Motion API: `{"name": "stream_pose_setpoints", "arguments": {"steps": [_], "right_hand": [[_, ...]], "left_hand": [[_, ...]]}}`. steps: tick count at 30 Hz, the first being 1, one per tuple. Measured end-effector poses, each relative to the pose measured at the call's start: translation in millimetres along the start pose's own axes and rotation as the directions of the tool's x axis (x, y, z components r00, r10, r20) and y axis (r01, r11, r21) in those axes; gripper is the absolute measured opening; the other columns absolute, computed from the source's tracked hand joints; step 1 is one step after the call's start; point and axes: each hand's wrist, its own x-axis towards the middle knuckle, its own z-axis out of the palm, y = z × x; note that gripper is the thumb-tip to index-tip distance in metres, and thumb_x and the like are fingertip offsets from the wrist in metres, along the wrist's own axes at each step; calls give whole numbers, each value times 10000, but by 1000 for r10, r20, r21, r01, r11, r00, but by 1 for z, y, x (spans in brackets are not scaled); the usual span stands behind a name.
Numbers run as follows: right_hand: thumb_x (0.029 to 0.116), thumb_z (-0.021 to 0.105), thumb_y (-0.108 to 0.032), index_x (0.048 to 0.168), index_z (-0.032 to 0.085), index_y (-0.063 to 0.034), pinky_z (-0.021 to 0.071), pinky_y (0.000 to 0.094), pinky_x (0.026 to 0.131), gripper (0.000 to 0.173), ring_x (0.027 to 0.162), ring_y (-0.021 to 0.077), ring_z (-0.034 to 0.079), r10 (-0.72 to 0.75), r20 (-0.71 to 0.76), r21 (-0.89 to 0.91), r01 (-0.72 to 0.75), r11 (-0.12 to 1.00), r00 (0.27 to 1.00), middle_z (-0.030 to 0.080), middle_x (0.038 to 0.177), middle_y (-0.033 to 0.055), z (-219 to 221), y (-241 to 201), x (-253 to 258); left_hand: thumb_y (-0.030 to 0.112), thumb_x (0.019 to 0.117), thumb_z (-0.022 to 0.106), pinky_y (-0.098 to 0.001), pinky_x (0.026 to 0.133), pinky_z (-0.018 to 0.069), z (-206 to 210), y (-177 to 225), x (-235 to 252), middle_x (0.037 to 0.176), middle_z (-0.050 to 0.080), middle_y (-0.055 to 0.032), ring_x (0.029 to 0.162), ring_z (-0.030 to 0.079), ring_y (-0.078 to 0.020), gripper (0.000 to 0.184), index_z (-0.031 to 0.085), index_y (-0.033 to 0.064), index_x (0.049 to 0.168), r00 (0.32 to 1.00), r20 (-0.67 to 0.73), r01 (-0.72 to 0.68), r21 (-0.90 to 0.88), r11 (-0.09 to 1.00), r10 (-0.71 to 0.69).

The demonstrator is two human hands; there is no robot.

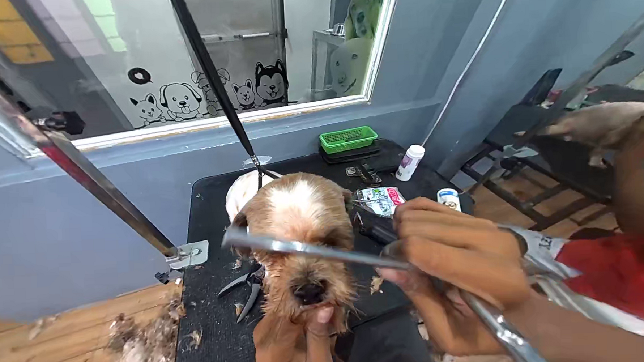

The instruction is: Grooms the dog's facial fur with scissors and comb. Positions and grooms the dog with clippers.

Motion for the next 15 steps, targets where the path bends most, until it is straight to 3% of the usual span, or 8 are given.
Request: {"name": "stream_pose_setpoints", "arguments": {"steps": [7,11,15], "right_hand": [[995,566,-207,700,561,-114,442,230,639,310,605,32,490,152,-81,87,-145,986,985,496,618,-59,10,10,-4],[987,566,-201,712,580,-113,454,239,648,290,617,46,517,122,-50,101,-116,988,991,522,625,-49,17,8,-5],[996,571,-210,708,561,-116,485,226,664,303,635,31,531,145,-56,225,-129,966,988,518,633,-61,15,6,-4]], "left_hand": [[371,1019,611,-79,837,517,-4,4,1,935,707,263,891,634,143,187,758,312,919,1000,-1,10,32,999,-10],[365,1019,612,-89,843,521,-5,4,2,934,712,244,903,640,129,190,761,296,924,1000,9,0,37,999,-1],[360,1016,620,-92,827,528,-6,3,1,927,718,238,885,648,122,178,763,300,928,1000,1,4,21,1000,-4]]}}
